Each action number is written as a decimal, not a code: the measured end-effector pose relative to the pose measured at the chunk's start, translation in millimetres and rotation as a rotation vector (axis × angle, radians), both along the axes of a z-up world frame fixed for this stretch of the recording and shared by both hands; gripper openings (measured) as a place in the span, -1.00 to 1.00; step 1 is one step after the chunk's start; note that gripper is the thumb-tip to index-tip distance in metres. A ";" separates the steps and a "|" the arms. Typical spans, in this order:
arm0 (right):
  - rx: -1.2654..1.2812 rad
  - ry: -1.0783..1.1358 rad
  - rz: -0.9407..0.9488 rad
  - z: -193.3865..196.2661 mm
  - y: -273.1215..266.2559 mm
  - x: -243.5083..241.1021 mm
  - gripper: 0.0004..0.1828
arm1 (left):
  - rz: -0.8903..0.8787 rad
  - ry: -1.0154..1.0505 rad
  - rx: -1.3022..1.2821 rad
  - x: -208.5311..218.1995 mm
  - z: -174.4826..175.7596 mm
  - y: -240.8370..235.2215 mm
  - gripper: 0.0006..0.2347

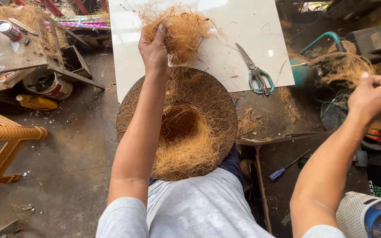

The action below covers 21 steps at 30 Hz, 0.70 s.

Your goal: The person pulls and arranges loose coconut fiber strands on the brim of a straw hat, then uses a spray gun to apply a clear coating to the hat's surface.

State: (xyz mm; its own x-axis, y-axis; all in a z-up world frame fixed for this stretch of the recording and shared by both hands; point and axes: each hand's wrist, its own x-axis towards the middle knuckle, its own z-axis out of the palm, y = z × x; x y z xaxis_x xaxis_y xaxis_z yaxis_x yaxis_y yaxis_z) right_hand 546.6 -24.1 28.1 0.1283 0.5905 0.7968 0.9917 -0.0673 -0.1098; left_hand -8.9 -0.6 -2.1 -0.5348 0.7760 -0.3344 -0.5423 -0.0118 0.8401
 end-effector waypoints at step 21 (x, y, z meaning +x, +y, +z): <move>-0.980 0.602 0.631 62.0 -35.6 -335.6 -0.43 | -0.068 -0.114 0.144 29.6 18.6 -7.9 -0.27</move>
